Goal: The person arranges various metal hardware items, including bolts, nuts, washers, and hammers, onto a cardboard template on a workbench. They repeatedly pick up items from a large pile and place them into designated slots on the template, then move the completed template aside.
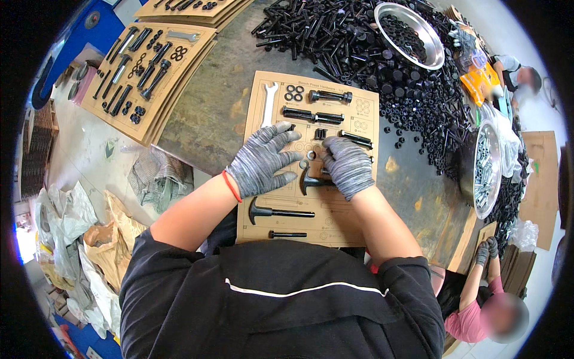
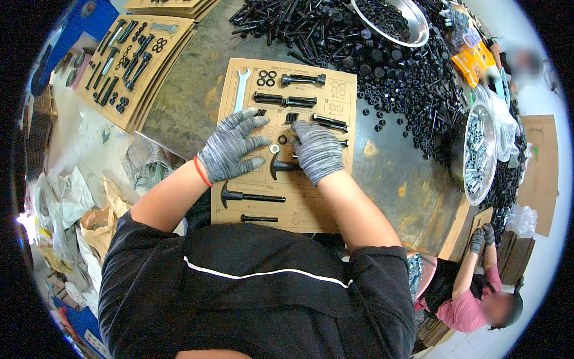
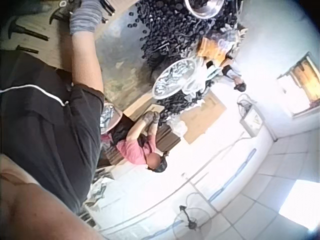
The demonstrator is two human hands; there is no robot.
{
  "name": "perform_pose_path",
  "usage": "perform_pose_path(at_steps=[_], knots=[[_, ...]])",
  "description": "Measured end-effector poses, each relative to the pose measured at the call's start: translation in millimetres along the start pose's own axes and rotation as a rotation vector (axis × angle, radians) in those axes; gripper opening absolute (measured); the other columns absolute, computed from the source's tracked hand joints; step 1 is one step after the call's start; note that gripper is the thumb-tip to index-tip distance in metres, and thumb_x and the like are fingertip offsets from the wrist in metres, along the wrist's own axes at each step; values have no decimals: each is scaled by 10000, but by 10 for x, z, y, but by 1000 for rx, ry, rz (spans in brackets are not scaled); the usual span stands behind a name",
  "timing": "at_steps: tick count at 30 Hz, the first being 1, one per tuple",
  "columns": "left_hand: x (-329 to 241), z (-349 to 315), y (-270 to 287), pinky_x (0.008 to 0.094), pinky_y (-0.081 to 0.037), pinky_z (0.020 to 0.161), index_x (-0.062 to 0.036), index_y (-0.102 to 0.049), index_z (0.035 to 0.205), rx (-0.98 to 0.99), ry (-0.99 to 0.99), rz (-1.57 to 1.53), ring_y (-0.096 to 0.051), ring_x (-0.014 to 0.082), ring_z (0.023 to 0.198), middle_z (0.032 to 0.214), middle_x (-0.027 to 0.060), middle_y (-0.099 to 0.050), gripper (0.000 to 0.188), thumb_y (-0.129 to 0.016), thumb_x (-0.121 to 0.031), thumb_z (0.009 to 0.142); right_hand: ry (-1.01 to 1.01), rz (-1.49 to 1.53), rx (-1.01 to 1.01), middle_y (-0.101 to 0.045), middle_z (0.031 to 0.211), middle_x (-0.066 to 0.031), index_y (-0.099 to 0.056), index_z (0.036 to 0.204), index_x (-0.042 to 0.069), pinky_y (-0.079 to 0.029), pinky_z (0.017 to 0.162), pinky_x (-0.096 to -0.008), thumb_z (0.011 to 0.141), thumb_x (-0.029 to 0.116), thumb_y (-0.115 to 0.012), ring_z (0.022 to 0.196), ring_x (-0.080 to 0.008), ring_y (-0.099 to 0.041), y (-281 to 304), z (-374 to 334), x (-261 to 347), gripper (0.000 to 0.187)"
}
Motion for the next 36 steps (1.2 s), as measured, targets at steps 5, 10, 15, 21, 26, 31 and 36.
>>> perform_pose_path(at_steps=[5, 10, 15, 21, 26, 31, 36], knots=[[-21, 11, -74, 447, -249, 1134, -178, -692, 1124, 93, 13, 12, -330, 345, 1362, 1385, 118, -490, 416, -677, -429, 793, 100, 46, -267, -638, 1036, -160, -666, 1019, 60, -503, 856, -408, 826, 133, -656, 956, -340, -610, 197, -268, -49, 207], [71, 6, -86, 443, -236, 1141, -194, -695, 1132, 25, 173, 120, -303, 341, 1374, 1373, 106, -495, 430, -669, -458, 792, 136, -260, -105, -396, 1442, -157, -658, 1175, 226, -252, 1079, -571, 837, 409, -627, 1368, -383, -264, -8, -374, 213, 386], [36, 9, -88, 438, -250, 1136, -196, -675, 1176, 35, 151, 172, -322, 333, 1363, 1362, 105, -498, 468, -668, -468, 795, 13, -320, -7, -325, 1492, -149, -581, 1292, 293, -141, 1083, -590, 870, 514, -549, 1395, -388, -190, -154, -274, 195, 477], [55, 19, -103, 444, -261, 1130, -194, -665, 1190, 41, 154, 138, -324, 347, 1361, 1370, 112, -491, 487, -661, -482, 797, 23, -297, -101, -343, 1477, -150, -595, 1278, 267, -148, 1090, -559, 859, 496, -571, 1363, -390, -232, -41, -389, 158, 478], [5, 53, -65, 459, -256, 1131, -213, -631, 1239, 45, 106, 102, -303, 363, 1368, 1398, 118, -459, 534, -652, -509, 796, -44, -287, -88, -307, 1499, -155, -620, 1248, 249, -137, 1105, -547, 845, 499, -593, 1365, -407, -230, -29, -483, 25, 475], [67, -23, 89, 467, -267, 1111, -185, -629, 1220, -62, 193, 103, -323, 371, 1339, 1358, 126, -473, 544, -718, -433, 745, -66, -265, -79, -294, 1510, -158, -623, 1248, 243, -120, 1100, -569, 845, 495, -598, 1377, -414, -225, -76, -363, 78, 475], [486, -283, 238, 499, -292, 1076, -95, -639, 1148, -347, 474, 223, -337, 410, 1312, 1320, 169, -484, 486, -766, -269, 712, 53, -215, -133, -279, 1516, -145, -635, 1227, 235, -129, 1097, -550, 861, 469, -579, 1384, -409, -211, 140, -72, 420, 437]])
Point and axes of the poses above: each hand's wrist, its own z-axis towards the middle knuckle, its own y-axis out of the back of the hand, x = y × z, the point moved 6 cm from there along z, towards the middle knuckle
